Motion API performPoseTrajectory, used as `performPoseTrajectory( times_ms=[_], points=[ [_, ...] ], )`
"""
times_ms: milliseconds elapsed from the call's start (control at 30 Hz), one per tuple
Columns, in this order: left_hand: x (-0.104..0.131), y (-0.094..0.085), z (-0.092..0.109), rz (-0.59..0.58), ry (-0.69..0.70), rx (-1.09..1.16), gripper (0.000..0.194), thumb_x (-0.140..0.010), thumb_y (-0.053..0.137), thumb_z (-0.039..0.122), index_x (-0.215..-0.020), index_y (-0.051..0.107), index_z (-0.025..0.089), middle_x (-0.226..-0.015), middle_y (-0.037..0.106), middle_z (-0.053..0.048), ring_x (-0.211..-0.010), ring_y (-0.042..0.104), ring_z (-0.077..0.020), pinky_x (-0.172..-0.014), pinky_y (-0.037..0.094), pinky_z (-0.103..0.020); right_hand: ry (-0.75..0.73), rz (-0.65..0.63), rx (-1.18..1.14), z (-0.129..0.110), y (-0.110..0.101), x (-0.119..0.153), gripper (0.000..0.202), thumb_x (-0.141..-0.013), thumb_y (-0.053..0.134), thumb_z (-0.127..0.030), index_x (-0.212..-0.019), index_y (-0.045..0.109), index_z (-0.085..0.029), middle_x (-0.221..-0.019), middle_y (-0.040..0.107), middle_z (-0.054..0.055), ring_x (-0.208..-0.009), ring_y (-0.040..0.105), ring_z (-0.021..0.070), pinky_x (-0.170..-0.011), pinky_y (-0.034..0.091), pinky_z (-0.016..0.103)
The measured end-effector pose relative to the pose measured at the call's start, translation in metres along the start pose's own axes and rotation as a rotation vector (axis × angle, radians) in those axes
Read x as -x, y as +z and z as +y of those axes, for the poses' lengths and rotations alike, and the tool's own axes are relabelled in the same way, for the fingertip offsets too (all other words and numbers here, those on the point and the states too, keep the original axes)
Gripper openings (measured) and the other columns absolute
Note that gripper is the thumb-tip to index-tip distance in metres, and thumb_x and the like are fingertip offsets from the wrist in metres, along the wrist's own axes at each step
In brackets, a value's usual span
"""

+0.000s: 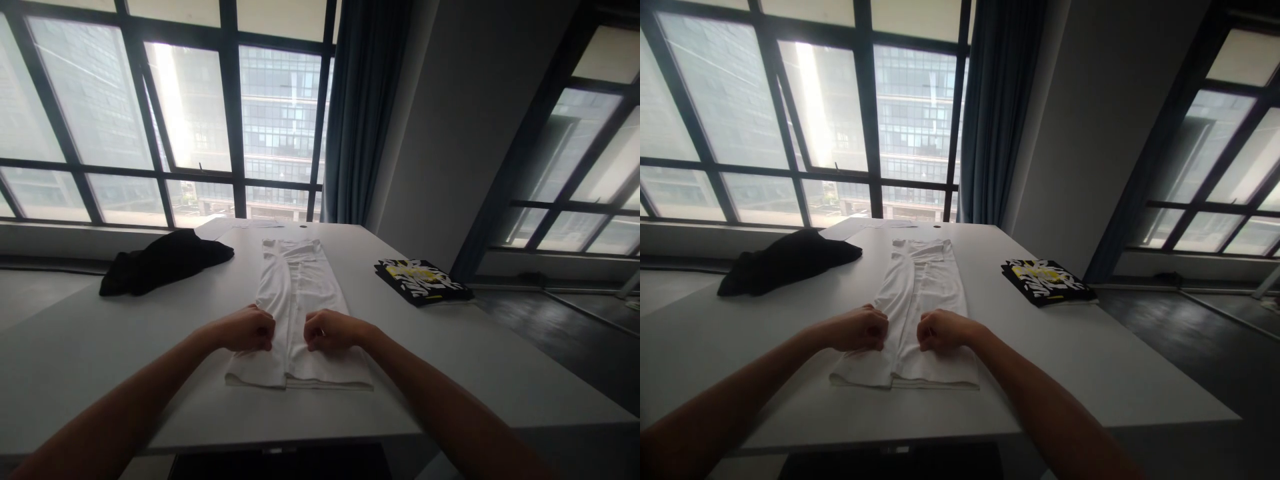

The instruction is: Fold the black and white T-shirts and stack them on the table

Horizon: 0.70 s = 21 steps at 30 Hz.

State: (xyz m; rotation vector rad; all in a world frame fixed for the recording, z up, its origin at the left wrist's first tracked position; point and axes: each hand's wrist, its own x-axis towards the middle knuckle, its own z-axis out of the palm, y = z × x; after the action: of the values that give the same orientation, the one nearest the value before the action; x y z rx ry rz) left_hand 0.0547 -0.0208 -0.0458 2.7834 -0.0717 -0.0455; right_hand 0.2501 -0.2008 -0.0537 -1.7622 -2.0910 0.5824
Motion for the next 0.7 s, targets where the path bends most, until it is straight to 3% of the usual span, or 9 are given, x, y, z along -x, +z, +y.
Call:
performPoseTrajectory(
  times_ms=[100,167,333,433,500,700],
  points=[
    [0.002,0.0,-0.003,0.044,0.001,0.138,0.018,-0.085,0.061,0.031,-0.075,0.061,0.017,-0.069,0.057,0.002,-0.064,0.048,-0.0124,-0.063,0.039,-0.025,-0.017,-0.018,-0.053,0.002,-0.009,0.007,0.004,-0.075,0.072,-0.012,-0.075,0.069,-0.013,-0.078,0.059,-0.001,-0.066,0.052,0.0081,-0.062,0.042,0.02],
    [0.003,-0.002,-0.008,0.097,0.023,0.237,0.026,-0.088,0.057,0.04,-0.076,0.06,0.017,-0.069,0.057,0.002,-0.063,0.047,-0.0123,-0.06,0.039,-0.024,0.004,-0.027,-0.097,0.007,-0.017,0.013,0.007,-0.076,0.073,-0.018,-0.075,0.068,-0.013,-0.077,0.06,-0.001,-0.067,0.053,0.0089,-0.063,0.042,0.02],
    [-0.002,0.002,-0.006,0.182,0.05,0.174,0.03,-0.09,0.058,0.045,-0.091,0.069,0.018,-0.087,0.068,-0.004,-0.076,0.058,-0.0162,-0.07,0.046,-0.028,0.096,-0.03,-0.147,0.014,-0.02,0.017,0.024,-0.076,0.076,-0.036,-0.081,0.072,-0.013,-0.073,0.065,0.001,-0.067,0.056,0.0111,-0.061,0.044,0.021],
    [-0.01,0.012,0.002,0.218,0.147,0.053,0.027,-0.093,0.056,0.037,-0.111,0.07,0.023,-0.117,0.069,-0.008,-0.105,0.06,-0.0222,-0.092,0.045,-0.036,0.062,0.113,-0.132,0.006,-0.012,0.01,0.027,-0.079,0.074,-0.037,-0.093,0.074,-0.014,-0.086,0.068,0.004,-0.072,0.06,0.0124,-0.066,0.048,0.023],
    [-0.016,0.019,0.007,0.195,0.197,-0.011,0.028,-0.093,0.055,0.03,-0.118,0.068,0.027,-0.125,0.068,-0.006,-0.116,0.057,-0.0242,-0.1,0.04,-0.04,0.038,0.184,-0.065,-0.001,-0.008,0.005,0.027,-0.08,0.073,-0.034,-0.1,0.074,-0.015,-0.094,0.067,0.006,-0.071,0.061,0.0118,-0.068,0.049,0.024],
    [-0.03,0.027,0.01,0.18,0.175,-0.094,0.022,-0.089,0.056,0.022,-0.103,0.072,0.027,-0.112,0.069,-0.005,-0.104,0.06,-0.024,-0.093,0.042,-0.038,0.097,0.168,0.171,-0.008,0.0,-0.002,0.031,-0.081,0.071,-0.026,-0.112,0.073,-0.019,-0.102,0.065,0.006,-0.077,0.061,0.0139,-0.074,0.046,0.026]
  ],
)
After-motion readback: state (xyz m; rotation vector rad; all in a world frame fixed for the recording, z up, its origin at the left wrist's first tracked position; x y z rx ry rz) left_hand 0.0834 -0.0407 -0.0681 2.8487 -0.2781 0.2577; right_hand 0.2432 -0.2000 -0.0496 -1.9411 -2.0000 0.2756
